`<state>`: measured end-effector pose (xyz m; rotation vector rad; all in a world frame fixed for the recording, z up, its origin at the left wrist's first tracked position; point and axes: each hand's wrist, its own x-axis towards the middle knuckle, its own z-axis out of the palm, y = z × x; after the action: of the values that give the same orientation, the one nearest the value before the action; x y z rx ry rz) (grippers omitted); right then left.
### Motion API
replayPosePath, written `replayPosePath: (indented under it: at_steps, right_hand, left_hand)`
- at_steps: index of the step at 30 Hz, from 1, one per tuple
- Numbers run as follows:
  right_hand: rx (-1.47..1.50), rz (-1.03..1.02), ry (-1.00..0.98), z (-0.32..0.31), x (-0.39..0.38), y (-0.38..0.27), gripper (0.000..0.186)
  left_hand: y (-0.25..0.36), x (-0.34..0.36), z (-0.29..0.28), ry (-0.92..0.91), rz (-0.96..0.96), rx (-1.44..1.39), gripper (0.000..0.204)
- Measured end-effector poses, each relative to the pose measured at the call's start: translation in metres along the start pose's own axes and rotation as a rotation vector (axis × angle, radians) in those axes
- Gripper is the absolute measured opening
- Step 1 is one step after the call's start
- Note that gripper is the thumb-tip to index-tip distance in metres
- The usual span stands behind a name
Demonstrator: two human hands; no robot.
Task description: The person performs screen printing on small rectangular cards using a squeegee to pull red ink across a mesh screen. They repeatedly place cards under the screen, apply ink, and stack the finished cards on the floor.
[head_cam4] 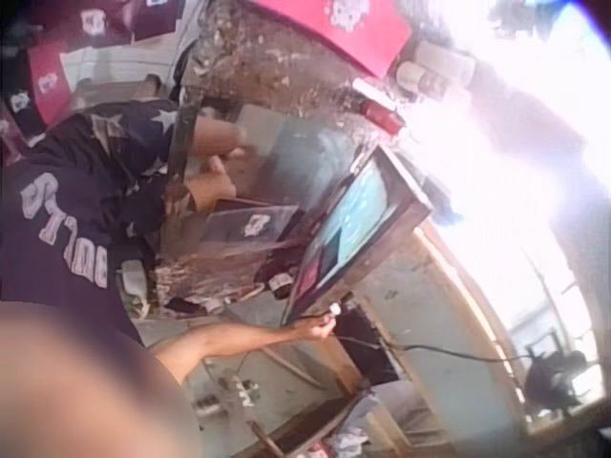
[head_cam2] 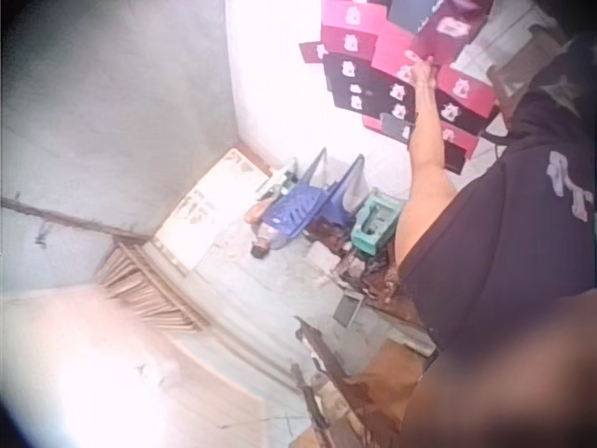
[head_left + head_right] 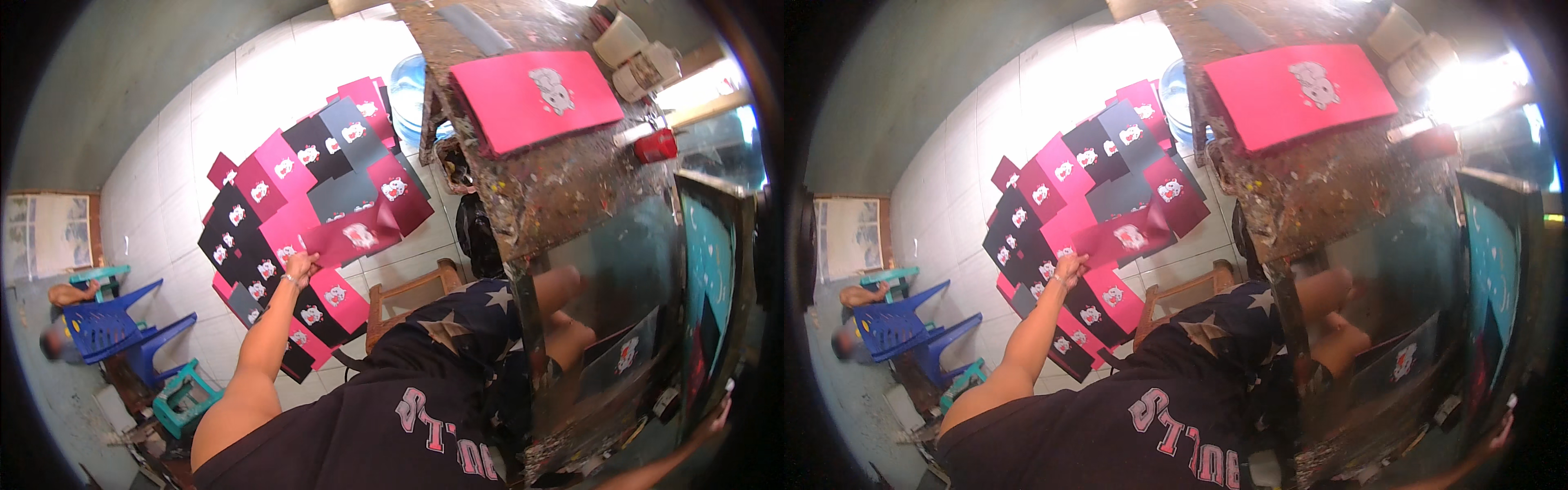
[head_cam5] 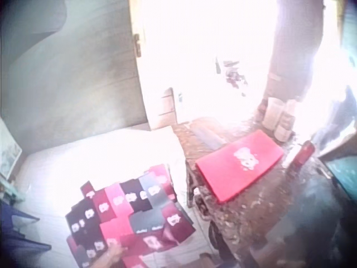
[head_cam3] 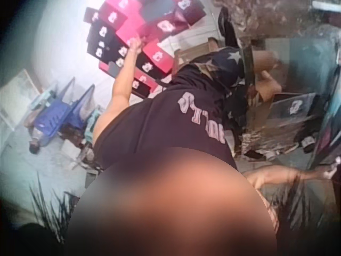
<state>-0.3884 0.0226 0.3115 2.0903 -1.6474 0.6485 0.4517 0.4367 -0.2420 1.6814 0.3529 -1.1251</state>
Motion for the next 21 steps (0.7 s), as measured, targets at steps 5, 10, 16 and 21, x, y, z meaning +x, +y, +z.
replayPosePath:
  at_steps: [5, 10, 16, 21]
  right_hand:
    - [0.030, 0.086, -0.042, 0.003, -0.002, 0.057, 0.066]
    - [0.041, 0.128, -0.062, 0.005, 0.002, 0.068, 0.066]
    - [0.011, 0.262, -0.166, 0.021, -0.003, 0.055, 0.068]
    - [-0.015, 0.284, -0.153, 0.008, -0.020, 0.050, 0.066]
  left_hand:
    - [0.006, 0.131, 0.008, 0.426, 0.100, -0.559, 0.017]
    - [0.094, 0.209, 0.008, 0.652, 0.227, -0.840, 0.034]
    - [0.167, 0.240, 0.021, 0.637, 0.325, -1.107, 0.049]
    - [0.155, 0.253, 0.061, 0.481, 0.184, -1.214, 0.039]
